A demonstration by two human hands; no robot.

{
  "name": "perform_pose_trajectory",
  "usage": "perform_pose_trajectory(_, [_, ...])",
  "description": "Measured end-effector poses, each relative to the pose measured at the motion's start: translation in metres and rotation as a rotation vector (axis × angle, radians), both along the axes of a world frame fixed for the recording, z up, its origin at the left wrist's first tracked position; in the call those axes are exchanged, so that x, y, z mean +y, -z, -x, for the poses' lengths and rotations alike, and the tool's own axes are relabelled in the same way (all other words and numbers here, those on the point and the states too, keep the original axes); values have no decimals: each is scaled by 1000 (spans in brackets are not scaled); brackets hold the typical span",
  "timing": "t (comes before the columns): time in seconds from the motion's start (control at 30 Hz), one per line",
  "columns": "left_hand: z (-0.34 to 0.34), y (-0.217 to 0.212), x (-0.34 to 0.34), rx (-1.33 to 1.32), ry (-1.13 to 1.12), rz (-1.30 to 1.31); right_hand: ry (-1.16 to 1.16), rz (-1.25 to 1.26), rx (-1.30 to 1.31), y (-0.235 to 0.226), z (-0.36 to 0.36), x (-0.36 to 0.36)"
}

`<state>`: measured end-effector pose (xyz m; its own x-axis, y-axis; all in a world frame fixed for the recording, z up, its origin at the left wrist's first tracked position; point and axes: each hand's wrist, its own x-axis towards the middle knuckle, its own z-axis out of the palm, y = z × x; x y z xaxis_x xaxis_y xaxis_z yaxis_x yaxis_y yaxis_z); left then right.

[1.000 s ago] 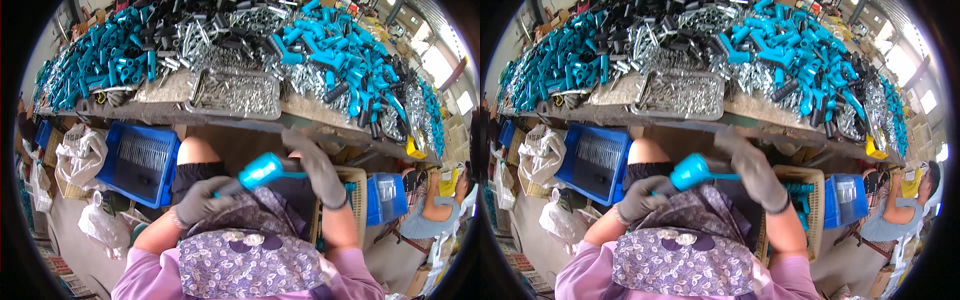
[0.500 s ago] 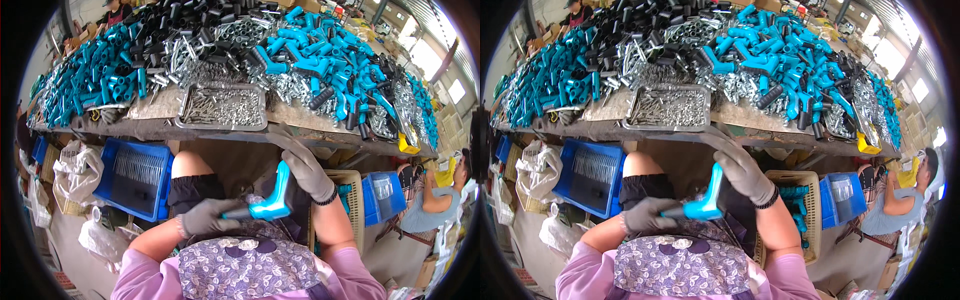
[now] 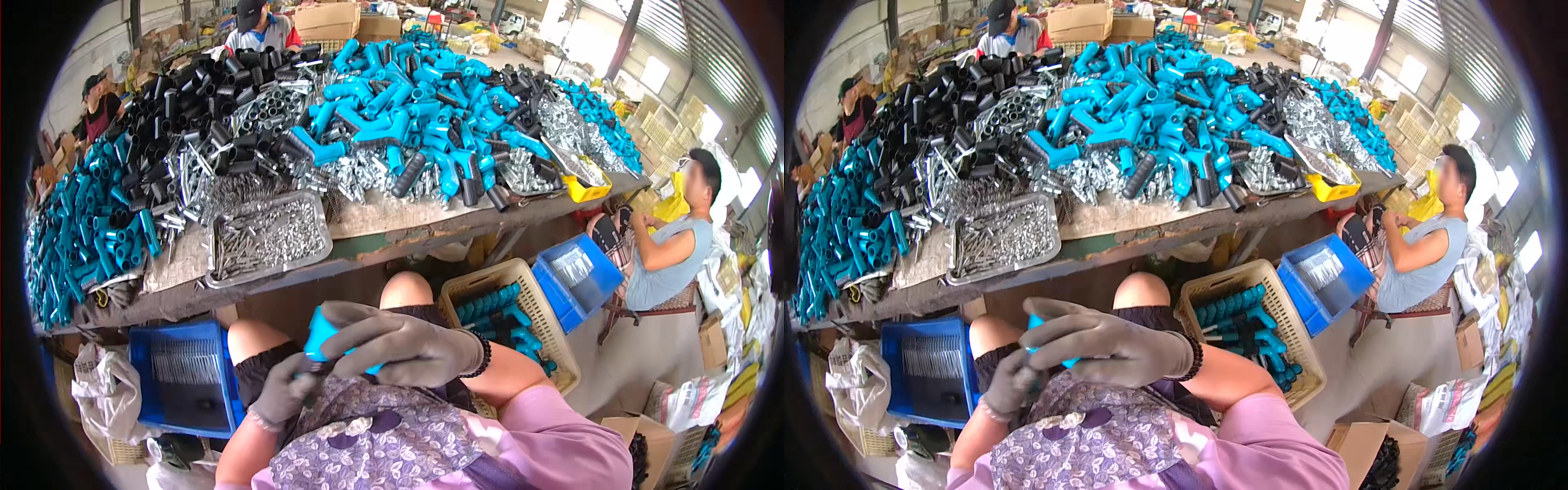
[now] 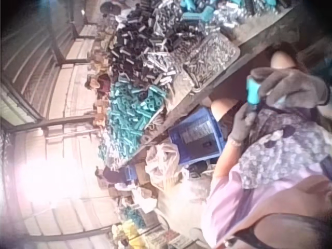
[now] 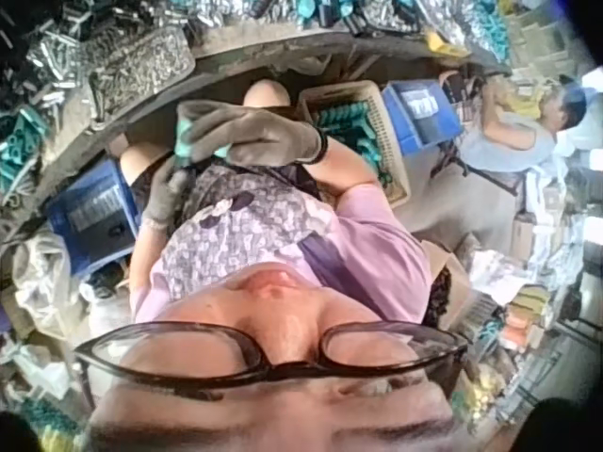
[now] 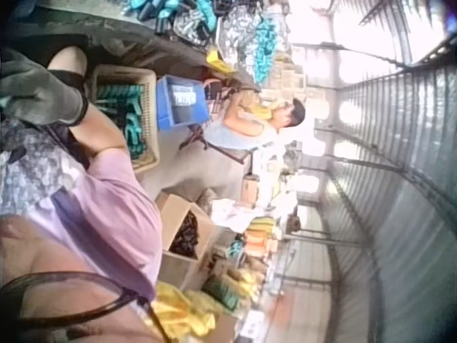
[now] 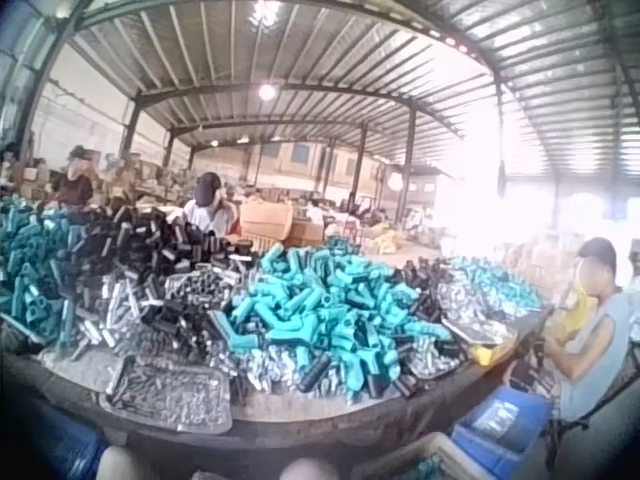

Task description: Assembling blue plastic handles and metallic components using a small screwdriver tool at a factory workbench.

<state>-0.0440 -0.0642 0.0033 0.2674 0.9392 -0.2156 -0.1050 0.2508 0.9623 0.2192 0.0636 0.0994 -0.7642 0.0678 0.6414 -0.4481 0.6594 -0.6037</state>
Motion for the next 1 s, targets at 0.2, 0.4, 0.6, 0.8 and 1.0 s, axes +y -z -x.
perform_pose_trajectory(0.2, [-31, 25, 1, 89, 223, 37, 492, 729, -396, -12, 15, 23])
perform_pose_trajectory(0.4, [-33, 8, 3, 7, 361, -2, -151, 1256, -302, 32, 10, 11])
perform_pose_trajectory(0.6, [-45, 24, 10, 482, -47, -150, 148, 1547, -25, 52, 36, 12])
perform_pose_trajectory(0.8, [-11, 9, -3, -79, -364, -24, 1255, 370, 32, 49, 8, 97])
perform_pose_trajectory(1.0, [7, 3, -14, -253, -521, -211, 1914, -200, -643, 68, -80, 183])
